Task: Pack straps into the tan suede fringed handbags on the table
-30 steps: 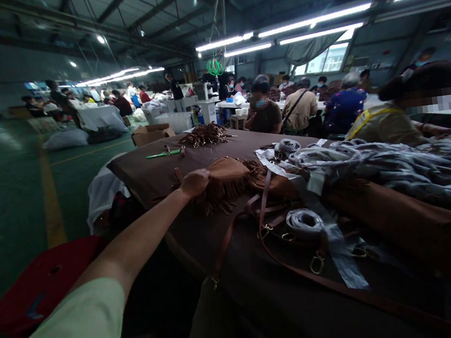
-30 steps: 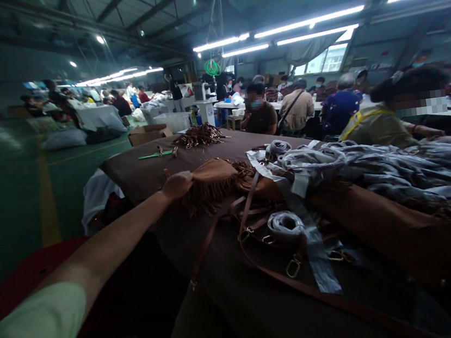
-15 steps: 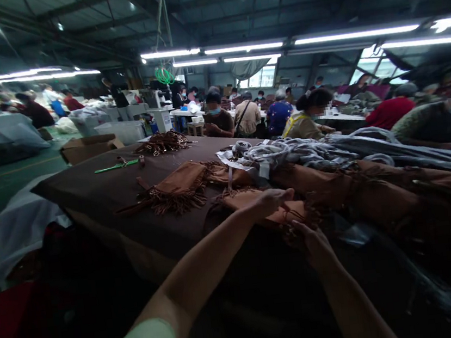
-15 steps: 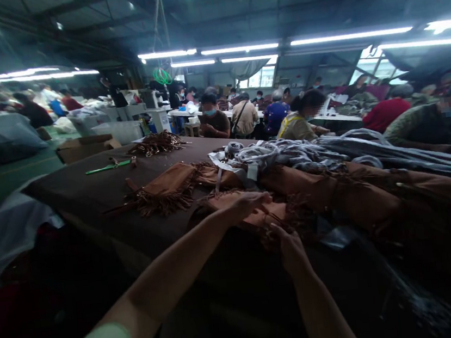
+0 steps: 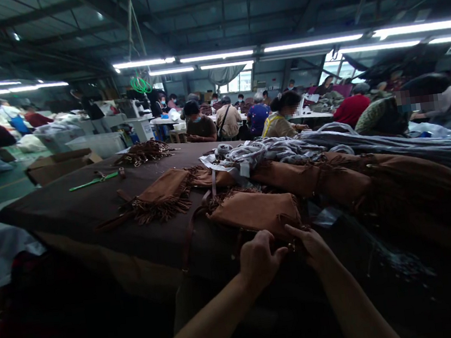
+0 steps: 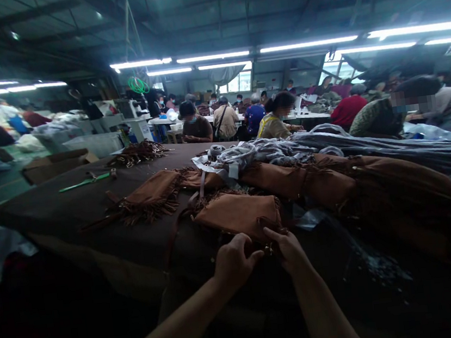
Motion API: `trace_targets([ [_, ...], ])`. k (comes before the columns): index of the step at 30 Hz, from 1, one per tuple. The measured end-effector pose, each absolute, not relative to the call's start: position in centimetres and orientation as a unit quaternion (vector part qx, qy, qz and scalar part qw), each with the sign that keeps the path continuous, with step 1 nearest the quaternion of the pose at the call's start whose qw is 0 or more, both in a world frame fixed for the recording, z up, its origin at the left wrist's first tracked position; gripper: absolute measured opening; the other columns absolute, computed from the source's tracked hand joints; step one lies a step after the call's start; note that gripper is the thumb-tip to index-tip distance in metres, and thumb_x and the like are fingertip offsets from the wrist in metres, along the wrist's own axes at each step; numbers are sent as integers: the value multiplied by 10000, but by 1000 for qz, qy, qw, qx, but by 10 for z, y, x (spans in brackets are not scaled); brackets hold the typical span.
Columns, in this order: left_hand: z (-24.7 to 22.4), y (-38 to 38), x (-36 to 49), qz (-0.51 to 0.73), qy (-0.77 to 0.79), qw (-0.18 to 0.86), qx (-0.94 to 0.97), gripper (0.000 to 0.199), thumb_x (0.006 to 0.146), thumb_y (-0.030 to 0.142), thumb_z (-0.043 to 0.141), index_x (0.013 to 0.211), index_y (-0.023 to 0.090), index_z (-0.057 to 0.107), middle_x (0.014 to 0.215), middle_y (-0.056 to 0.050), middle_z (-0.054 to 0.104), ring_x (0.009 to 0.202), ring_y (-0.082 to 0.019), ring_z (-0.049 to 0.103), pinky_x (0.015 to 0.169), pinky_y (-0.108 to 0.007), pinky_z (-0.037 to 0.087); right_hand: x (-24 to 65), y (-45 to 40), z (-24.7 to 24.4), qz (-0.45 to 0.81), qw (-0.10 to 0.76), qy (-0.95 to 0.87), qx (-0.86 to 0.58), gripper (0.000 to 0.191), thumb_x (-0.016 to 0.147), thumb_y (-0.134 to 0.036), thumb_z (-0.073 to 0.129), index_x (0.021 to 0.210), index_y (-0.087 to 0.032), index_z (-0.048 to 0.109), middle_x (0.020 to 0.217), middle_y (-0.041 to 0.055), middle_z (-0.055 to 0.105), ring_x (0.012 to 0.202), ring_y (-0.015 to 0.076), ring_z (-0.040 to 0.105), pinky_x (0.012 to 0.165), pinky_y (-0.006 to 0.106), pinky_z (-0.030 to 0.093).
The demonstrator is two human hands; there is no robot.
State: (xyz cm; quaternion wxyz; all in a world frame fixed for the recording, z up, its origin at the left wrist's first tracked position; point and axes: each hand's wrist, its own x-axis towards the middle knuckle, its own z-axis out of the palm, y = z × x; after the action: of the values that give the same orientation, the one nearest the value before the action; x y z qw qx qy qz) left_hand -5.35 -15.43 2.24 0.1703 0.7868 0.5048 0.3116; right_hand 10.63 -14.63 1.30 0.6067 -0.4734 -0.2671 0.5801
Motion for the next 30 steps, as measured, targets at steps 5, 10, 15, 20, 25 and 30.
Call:
trace_targets([
  [5,13,-164,-49,248,437,139,853,307,853,462,495,814,197,646,854,-86,663,909,-234,582,884,-335,385,105,-149,14,600,617,-236,-451,253,670,-219,750,891,-125,668,764,69,725,644,210,685,523,268,550],
  [10,1,-157,-48,204,420,353,811,388,888,482,410,848,188,661,833,-65,688,755,-205,611,672,-285,413,109,-151,15,616,620,-188,-448,156,728,-131,674,882,-128,645,776,57,721,664,188,687,594,274,580],
  [15,5,-150,-55,296,512,324,739,223,851,358,525,989,193,587,930,-62,669,843,-201,615,706,-269,414,112,-152,11,606,624,-181,-459,154,726,-117,672,866,-143,615,755,32,709,656,185,682,606,303,592],
  [20,2,-141,-83,299,613,108,723,226,824,325,582,994,182,540,1014,-90,616,965,-227,582,813,-303,399,119,-153,9,575,635,-183,-482,228,669,-123,713,862,-159,597,721,6,695,584,154,656,532,273,573],
  [25,-3,-123,-104,192,604,122,764,162,857,351,556,901,198,588,928,-68,656,916,-213,605,755,-284,388,127,-150,5,496,618,-235,-563,277,623,-248,785,817,-147,615,673,7,679,491,128,604,388,211,476],
  [30,1,-119,-103,184,560,125,798,211,851,410,556,834,208,614,882,-54,677,868,-200,619,702,-269,361,135,-146,-3,460,617,-240,-592,222,624,-237,768,764,-143,623,575,-17,634,405,104,537,337,202,434],
])
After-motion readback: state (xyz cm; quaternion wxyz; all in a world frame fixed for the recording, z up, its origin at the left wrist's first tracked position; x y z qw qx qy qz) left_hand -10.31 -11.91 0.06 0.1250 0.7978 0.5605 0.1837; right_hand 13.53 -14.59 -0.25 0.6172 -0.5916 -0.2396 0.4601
